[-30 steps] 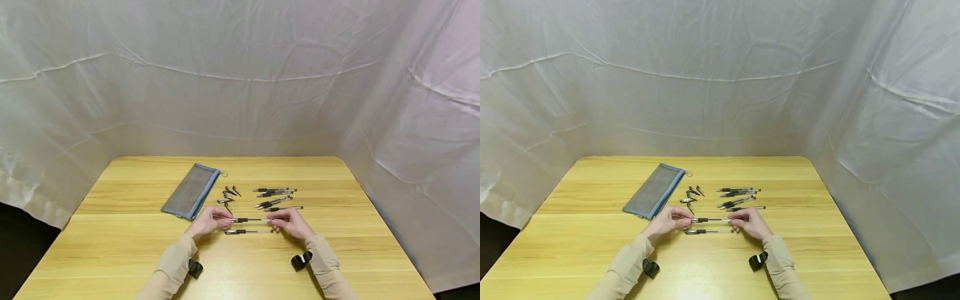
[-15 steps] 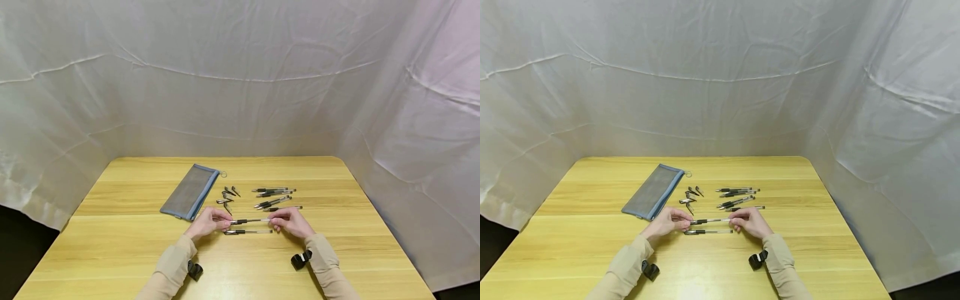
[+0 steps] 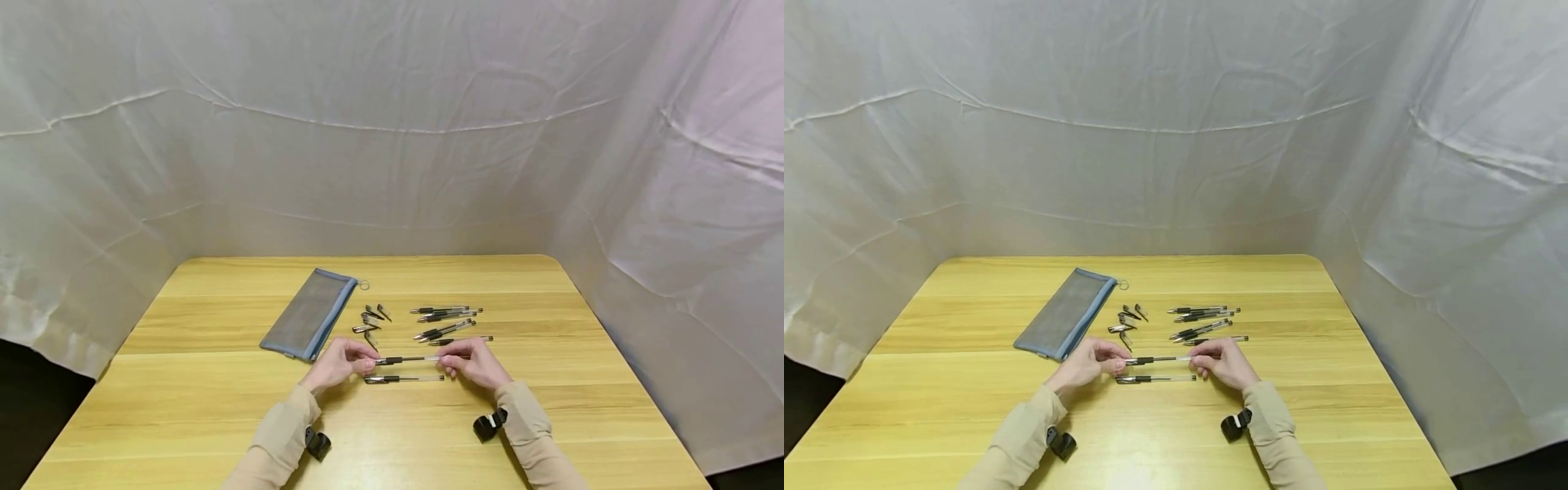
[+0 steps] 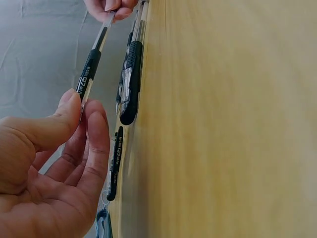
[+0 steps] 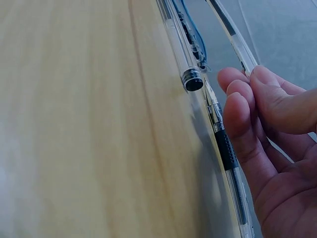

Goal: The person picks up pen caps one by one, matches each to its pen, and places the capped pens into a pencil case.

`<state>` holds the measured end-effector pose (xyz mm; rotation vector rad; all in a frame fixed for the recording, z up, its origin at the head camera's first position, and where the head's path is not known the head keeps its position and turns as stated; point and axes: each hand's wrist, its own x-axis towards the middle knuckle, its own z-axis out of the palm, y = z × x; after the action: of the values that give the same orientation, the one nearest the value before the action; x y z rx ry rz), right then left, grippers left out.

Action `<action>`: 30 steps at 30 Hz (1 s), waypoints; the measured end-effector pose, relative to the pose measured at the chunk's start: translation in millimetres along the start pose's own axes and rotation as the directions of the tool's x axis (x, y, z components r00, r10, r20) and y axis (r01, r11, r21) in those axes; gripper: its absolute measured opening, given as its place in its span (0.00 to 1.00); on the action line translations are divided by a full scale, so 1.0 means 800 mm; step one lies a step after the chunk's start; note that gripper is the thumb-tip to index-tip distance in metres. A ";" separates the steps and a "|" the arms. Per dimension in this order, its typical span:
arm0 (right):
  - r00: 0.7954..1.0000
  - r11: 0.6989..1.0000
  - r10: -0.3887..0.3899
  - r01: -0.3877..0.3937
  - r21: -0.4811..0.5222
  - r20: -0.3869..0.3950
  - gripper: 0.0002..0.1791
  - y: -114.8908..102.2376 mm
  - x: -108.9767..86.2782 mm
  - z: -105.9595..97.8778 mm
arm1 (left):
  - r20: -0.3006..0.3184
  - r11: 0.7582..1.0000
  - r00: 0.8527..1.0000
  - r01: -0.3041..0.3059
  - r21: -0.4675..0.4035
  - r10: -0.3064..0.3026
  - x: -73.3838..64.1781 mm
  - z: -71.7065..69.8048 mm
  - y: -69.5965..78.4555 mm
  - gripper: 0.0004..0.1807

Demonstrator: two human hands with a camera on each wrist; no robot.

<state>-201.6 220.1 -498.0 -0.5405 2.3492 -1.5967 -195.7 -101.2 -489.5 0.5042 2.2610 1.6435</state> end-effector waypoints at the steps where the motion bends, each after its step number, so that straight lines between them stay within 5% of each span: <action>1: 1.000 1.000 0.001 -0.001 -0.001 -0.003 0.12 0.000 0.000 0.000 | -0.005 1.000 1.000 0.002 0.006 -0.002 0.000 0.000 0.000 0.10; 13: 0.996 0.996 -0.087 0.087 -0.009 -0.034 0.11 -0.003 0.002 0.000 | -0.041 1.000 0.999 0.006 0.010 -0.006 0.002 0.004 0.000 0.10; 30: 0.999 1.000 -0.001 0.000 -0.005 -0.042 0.11 -0.006 0.002 -0.001 | -0.058 1.000 0.998 -0.001 0.010 0.002 0.002 0.006 0.006 0.09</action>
<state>-202.5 218.4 -493.4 -0.5137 2.3835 -1.6182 -194.2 -95.0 -486.1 0.4664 2.3121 1.6688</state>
